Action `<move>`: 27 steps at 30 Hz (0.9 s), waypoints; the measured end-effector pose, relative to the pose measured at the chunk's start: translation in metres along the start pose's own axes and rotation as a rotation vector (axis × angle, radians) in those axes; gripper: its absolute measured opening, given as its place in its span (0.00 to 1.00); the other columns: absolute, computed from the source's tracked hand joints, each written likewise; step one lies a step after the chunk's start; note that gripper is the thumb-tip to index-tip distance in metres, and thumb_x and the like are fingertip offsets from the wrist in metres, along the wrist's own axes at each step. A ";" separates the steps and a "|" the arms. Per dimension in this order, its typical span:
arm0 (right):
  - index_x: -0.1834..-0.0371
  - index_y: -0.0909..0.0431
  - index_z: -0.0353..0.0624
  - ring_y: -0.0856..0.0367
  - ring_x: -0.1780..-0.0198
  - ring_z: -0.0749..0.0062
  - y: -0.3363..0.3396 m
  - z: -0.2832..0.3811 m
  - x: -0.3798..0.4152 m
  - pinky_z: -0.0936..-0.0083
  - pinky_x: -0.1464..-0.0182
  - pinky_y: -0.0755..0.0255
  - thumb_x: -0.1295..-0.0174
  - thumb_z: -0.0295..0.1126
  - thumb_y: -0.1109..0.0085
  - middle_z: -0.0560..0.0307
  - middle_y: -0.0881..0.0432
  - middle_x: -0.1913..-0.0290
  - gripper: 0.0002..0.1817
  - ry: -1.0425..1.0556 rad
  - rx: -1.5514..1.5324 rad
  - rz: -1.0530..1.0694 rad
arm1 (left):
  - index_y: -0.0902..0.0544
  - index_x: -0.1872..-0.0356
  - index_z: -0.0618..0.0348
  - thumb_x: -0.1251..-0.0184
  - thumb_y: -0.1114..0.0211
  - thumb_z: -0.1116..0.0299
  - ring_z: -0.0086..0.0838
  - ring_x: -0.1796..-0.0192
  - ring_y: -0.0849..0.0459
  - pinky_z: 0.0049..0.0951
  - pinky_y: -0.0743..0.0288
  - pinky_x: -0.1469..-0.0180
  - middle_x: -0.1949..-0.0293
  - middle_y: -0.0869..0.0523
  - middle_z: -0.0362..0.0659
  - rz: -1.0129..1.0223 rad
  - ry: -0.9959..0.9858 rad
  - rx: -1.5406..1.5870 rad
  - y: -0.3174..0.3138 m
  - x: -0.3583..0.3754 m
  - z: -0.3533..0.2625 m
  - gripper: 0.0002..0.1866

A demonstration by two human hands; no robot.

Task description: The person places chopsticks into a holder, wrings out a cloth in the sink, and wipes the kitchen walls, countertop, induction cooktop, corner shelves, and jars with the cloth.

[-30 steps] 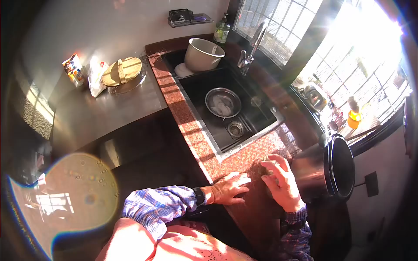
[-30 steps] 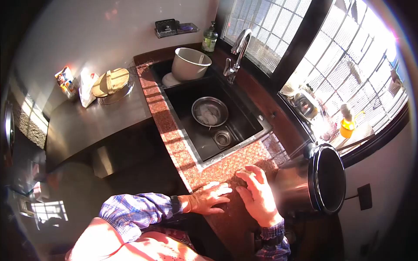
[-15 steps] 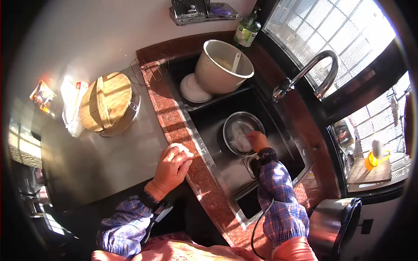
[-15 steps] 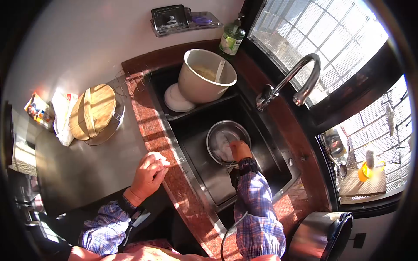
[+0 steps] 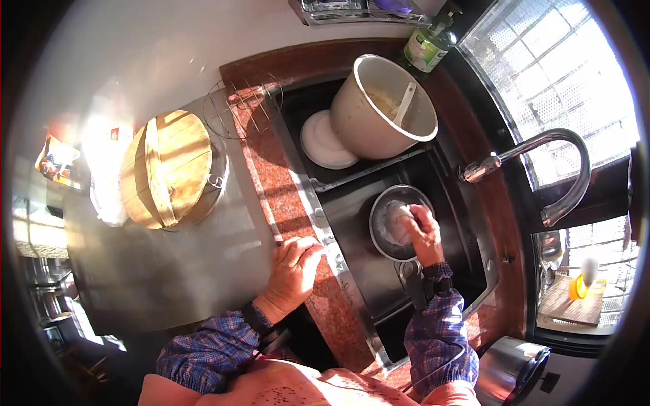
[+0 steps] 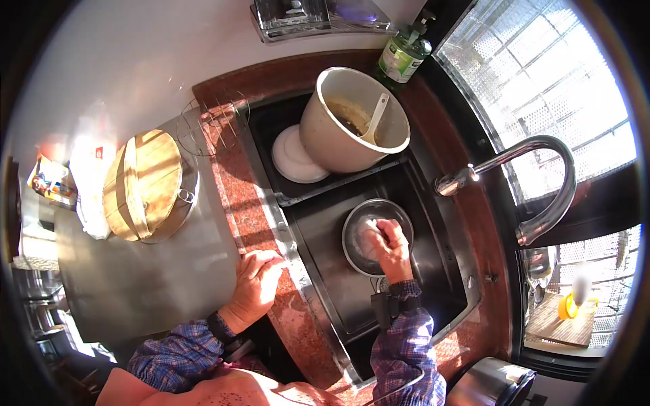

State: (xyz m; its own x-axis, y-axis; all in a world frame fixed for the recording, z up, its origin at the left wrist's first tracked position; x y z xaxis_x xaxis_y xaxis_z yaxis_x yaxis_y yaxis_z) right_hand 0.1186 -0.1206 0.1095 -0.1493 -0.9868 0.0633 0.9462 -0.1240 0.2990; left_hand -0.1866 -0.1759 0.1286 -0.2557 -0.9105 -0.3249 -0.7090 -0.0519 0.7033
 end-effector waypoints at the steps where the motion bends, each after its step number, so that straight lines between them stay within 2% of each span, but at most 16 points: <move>1: 0.53 0.22 0.38 0.23 0.56 0.73 -0.010 0.015 -0.002 0.76 0.53 0.28 0.36 0.30 0.35 0.54 0.20 0.56 0.12 0.200 0.198 0.039 | 0.17 0.54 0.53 0.39 0.37 0.73 0.35 0.47 0.22 0.37 0.32 0.44 0.53 0.19 0.38 -0.001 0.002 0.002 0.000 0.001 -0.001 0.12; 2: 0.53 0.23 0.38 0.23 0.52 0.72 -0.022 0.025 -0.009 0.75 0.52 0.28 0.35 0.31 0.37 0.54 0.22 0.52 0.11 0.338 0.245 0.047 | 0.16 0.54 0.53 0.39 0.36 0.73 0.35 0.48 0.21 0.36 0.32 0.44 0.53 0.19 0.38 -0.012 -0.006 0.006 0.000 -0.001 -0.001 0.12; 3: 0.53 0.22 0.37 0.21 0.53 0.68 -0.037 0.043 -0.012 0.73 0.51 0.27 0.34 0.30 0.37 0.54 0.21 0.55 0.11 0.355 0.307 0.025 | 0.16 0.55 0.52 0.39 0.36 0.73 0.34 0.48 0.21 0.36 0.32 0.44 0.53 0.19 0.37 -0.020 -0.014 0.009 0.000 -0.001 -0.001 0.11; 5: 0.53 0.21 0.38 0.20 0.57 0.63 -0.077 0.056 -0.019 0.71 0.51 0.26 0.36 0.29 0.37 0.52 0.20 0.60 0.12 0.068 -0.002 0.036 | 0.16 0.56 0.52 0.40 0.34 0.72 0.34 0.49 0.21 0.36 0.32 0.44 0.53 0.19 0.37 -0.030 -0.011 0.006 0.000 -0.001 -0.001 0.10; 7: 0.52 0.20 0.39 0.19 0.59 0.59 -0.120 0.044 -0.031 0.70 0.50 0.25 0.38 0.30 0.36 0.50 0.19 0.61 0.12 0.147 -0.142 -0.017 | 0.16 0.57 0.52 0.40 0.34 0.73 0.35 0.48 0.21 0.37 0.32 0.44 0.53 0.19 0.38 -0.022 0.000 0.002 0.001 -0.001 -0.002 0.10; 9: 0.52 0.19 0.40 0.18 0.58 0.54 -0.150 0.047 -0.047 0.67 0.52 0.24 0.38 0.31 0.36 0.47 0.19 0.60 0.12 0.424 0.068 -0.037 | 0.16 0.57 0.54 0.39 0.34 0.74 0.37 0.49 0.22 0.37 0.32 0.43 0.53 0.19 0.39 -0.012 0.008 0.026 0.003 -0.004 -0.002 0.09; 11: 0.52 0.19 0.41 0.19 0.57 0.50 -0.171 0.065 -0.048 0.63 0.53 0.23 0.38 0.32 0.35 0.46 0.19 0.59 0.13 0.470 0.313 0.033 | 0.17 0.57 0.56 0.38 0.35 0.75 0.39 0.49 0.23 0.38 0.31 0.43 0.53 0.19 0.41 0.007 0.023 0.058 0.004 -0.002 -0.002 0.09; 12: 0.51 0.19 0.42 0.20 0.56 0.47 -0.181 0.066 -0.046 0.60 0.54 0.24 0.39 0.32 0.36 0.46 0.20 0.58 0.13 0.467 0.292 0.092 | 0.17 0.57 0.56 0.38 0.35 0.76 0.40 0.49 0.23 0.38 0.31 0.43 0.53 0.19 0.42 -0.002 0.031 0.075 0.005 -0.001 -0.003 0.08; 15: 0.52 0.20 0.45 0.20 0.54 0.45 -0.177 0.070 -0.029 0.57 0.52 0.23 0.36 0.30 0.42 0.46 0.21 0.55 0.11 0.484 0.443 0.239 | 0.18 0.57 0.58 0.36 0.38 0.76 0.42 0.50 0.23 0.39 0.30 0.43 0.54 0.19 0.44 -0.021 0.037 0.086 0.007 -0.002 -0.003 0.08; 18: 0.53 0.21 0.46 0.20 0.54 0.44 -0.163 0.069 0.007 0.56 0.53 0.23 0.34 0.32 0.45 0.46 0.21 0.56 0.09 0.472 0.500 0.204 | 0.20 0.57 0.56 0.38 0.40 0.76 0.41 0.46 0.23 0.40 0.32 0.42 0.52 0.20 0.43 -0.029 0.046 0.100 0.005 -0.001 -0.001 0.09; 19: 0.54 0.21 0.46 0.20 0.55 0.45 -0.154 0.073 0.020 0.57 0.55 0.23 0.34 0.32 0.44 0.48 0.21 0.57 0.08 0.378 0.489 0.233 | 0.21 0.57 0.56 0.38 0.40 0.78 0.42 0.46 0.23 0.40 0.32 0.42 0.52 0.20 0.44 -0.059 0.030 0.113 0.003 -0.001 0.002 0.09; 22: 0.55 0.22 0.46 0.19 0.57 0.47 -0.131 0.061 0.058 0.57 0.56 0.23 0.34 0.32 0.42 0.49 0.21 0.58 0.07 0.467 0.456 0.233 | 0.23 0.57 0.58 0.38 0.42 0.80 0.45 0.47 0.23 0.42 0.31 0.43 0.52 0.20 0.48 -0.114 0.018 0.159 0.005 0.001 0.002 0.10; 24: 0.55 0.23 0.48 0.19 0.58 0.47 -0.115 0.065 0.084 0.57 0.58 0.23 0.34 0.32 0.41 0.51 0.22 0.59 0.07 0.346 0.467 0.297 | 0.24 0.57 0.60 0.37 0.44 0.81 0.47 0.49 0.23 0.42 0.31 0.43 0.52 0.21 0.52 -0.146 0.011 0.184 0.004 0.000 0.002 0.09; 27: 0.54 0.23 0.48 0.19 0.59 0.47 -0.090 0.054 0.123 0.57 0.60 0.23 0.34 0.33 0.40 0.52 0.22 0.59 0.08 0.299 0.476 0.332 | 0.24 0.57 0.61 0.36 0.44 0.81 0.48 0.48 0.23 0.43 0.30 0.43 0.53 0.21 0.52 -0.153 -0.005 0.140 0.001 0.001 0.002 0.08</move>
State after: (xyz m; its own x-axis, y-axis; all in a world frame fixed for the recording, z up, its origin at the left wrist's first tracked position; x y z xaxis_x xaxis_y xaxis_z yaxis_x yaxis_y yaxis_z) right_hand -0.0003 -0.2252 0.1416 0.2801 -0.9597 -0.0224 0.6872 0.1842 0.7028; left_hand -0.1888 -0.1762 0.1281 -0.1413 -0.8942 -0.4248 -0.8243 -0.1313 0.5507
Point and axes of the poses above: each hand's wrist, its own x-axis away from the middle knuckle, its own y-axis out of the back of the hand, z = x × y, the point moved 3 cm from there along -x, towards the middle knuckle
